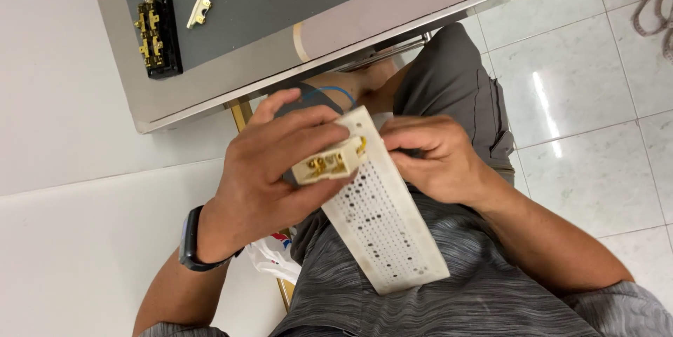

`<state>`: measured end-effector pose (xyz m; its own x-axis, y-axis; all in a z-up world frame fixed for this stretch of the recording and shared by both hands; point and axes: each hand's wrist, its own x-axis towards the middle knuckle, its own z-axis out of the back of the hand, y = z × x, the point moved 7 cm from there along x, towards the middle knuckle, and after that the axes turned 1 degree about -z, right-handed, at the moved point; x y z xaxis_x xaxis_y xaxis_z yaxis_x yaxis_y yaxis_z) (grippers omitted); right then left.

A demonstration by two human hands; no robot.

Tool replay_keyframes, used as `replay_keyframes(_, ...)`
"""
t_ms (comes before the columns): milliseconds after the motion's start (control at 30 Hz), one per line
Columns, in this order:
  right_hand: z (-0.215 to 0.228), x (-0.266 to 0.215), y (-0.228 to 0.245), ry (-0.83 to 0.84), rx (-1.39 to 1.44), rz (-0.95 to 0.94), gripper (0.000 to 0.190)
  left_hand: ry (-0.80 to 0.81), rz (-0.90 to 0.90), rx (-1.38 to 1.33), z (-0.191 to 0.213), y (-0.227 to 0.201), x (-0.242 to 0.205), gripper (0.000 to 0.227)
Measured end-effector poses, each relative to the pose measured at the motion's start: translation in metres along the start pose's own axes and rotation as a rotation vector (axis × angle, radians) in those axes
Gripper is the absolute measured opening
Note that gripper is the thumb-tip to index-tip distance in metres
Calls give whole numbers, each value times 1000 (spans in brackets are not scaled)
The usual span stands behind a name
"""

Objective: The person assembles electrical components on a perforated board, using a screwdriver to tighten screws on a white socket and a black switch. They connect wires to the terminals and handle various electrical parts on a gray mat.

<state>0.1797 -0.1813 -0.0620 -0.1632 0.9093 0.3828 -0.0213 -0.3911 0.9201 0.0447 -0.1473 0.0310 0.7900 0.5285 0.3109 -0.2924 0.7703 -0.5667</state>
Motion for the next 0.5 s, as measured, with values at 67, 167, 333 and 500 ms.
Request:
replay_keyframes(67, -4, -2, -7, 46, 202, -100, 19, -30, 2, -44, 3, -2, 3, 27)
replay_keyframes(167, -7, 0, -5, 41, -49, -141, 19, -20, -22, -5, 1, 0, 1, 20)
replay_keyframes(333, 3, -3, 8, -213, -254, -23, 15, -79, -15, 62, -4, 9, -11, 31)
replay_keyframes(500, 9, -23, 0, -275, -78, -92, 30, -143, 19, 69, -4, 9, -15, 28)
